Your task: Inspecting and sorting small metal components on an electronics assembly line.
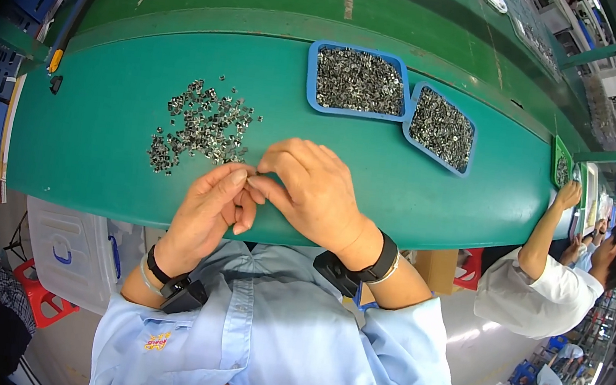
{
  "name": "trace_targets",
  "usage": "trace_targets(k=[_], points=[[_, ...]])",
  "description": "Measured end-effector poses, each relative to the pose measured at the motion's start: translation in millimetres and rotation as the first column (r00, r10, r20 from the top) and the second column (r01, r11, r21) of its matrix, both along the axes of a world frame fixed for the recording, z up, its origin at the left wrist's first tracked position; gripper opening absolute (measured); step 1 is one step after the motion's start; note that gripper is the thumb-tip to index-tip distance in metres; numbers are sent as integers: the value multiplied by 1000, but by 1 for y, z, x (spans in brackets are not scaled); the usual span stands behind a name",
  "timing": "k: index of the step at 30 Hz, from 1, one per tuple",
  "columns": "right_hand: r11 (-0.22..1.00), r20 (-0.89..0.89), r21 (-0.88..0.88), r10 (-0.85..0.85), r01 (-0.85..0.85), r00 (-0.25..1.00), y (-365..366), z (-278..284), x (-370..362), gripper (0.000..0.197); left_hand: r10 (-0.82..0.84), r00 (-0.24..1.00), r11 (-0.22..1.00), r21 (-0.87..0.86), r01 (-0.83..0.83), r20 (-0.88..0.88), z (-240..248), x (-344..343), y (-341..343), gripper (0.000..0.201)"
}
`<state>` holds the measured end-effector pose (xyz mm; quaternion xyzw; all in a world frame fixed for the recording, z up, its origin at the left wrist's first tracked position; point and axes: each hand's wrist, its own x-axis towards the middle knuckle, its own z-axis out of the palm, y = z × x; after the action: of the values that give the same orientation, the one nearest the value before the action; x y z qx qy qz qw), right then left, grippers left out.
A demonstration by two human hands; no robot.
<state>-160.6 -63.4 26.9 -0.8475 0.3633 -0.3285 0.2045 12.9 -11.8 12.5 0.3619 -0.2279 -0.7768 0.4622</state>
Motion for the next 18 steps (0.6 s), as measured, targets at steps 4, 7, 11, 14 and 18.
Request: trace_targets(k=[4, 7, 11, 14, 18], points=[[998, -78, -61, 21, -26, 997, 10, 2, -4, 25, -48, 998, 998, -25, 49, 31, 0, -2, -1, 24], [999, -56, -42, 22, -24, 998, 14, -3, -7, 24, -89, 996, 996, -10, 89, 4, -3, -5, -2, 26], [1000, 24, -10, 29, -29, 999, 17, -7, -12, 24, -104, 994, 995, -10, 104, -37, -6, -6, -1, 25], [999, 54, -5, 34, -34, 998, 19, -7, -14, 24, -92, 996, 996, -5, 92, -14, -6, -7, 0, 25], [997, 159, -71, -17, 29, 987, 21, -12, -13, 16, -67, 997, 998, -6, 67, -23, -3, -9, 3, 24]])
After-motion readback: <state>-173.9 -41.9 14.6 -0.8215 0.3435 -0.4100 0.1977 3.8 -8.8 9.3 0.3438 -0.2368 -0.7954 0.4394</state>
